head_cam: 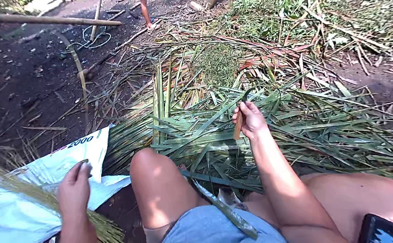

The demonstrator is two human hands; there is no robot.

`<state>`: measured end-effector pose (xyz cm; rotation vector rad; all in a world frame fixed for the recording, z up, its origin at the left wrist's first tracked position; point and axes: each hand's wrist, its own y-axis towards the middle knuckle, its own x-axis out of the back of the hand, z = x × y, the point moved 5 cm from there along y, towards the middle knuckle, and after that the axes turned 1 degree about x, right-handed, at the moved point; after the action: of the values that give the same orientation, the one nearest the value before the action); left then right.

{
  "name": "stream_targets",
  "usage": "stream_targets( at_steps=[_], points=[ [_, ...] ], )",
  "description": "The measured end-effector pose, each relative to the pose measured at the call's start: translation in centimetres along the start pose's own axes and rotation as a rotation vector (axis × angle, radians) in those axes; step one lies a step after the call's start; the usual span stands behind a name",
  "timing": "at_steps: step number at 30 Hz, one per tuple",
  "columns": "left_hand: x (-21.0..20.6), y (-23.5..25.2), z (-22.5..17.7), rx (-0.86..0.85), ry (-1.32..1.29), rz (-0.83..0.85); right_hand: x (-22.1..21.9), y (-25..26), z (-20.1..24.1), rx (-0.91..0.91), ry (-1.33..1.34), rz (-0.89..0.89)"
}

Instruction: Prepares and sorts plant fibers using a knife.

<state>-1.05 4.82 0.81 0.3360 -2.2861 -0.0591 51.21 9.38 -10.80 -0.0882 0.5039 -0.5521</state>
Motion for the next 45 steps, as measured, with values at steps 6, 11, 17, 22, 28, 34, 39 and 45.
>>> stream_targets(
  at_steps=[6,11,17,22,28,34,39,45],
  points=[
    [-14.5,-2.8,-10.8,-0.244,0.073,0.120,-9.3,-9.3,-2.6,-0.086,-0.327,0.665],
    [-18.3,-4.9,-14.4,-0.488,0.072,0.131,-10.1,-10.9,-3.9,-0.186,-0.274,0.763],
    [-18.7,-5.7,-14.5,-0.581,0.083,0.081,-10.0,-10.3,-4.5,-0.231,-0.159,0.848],
    [-17.8,-5.5,-13.4,-0.573,0.114,0.094,-8.9,-8.9,-3.3,-0.265,-0.130,0.674],
    [-16.1,-5.2,-12.2,-0.775,0.202,0.024,-6.1,-5.8,-1.1,-0.307,0.000,0.507],
    [-14.8,-4.1,-9.8,-0.796,0.183,0.083,-4.7,-4.5,-0.5,-0.267,0.031,0.433],
    [-12.0,-3.0,-6.8,-0.685,0.195,0.163,-1.6,-2.4,0.9,-0.188,0.087,0.337],
    [-9.0,-1.3,-2.2,-0.437,0.195,0.293,0.7,-0.9,2.8,-0.103,0.180,0.217]
  ],
)
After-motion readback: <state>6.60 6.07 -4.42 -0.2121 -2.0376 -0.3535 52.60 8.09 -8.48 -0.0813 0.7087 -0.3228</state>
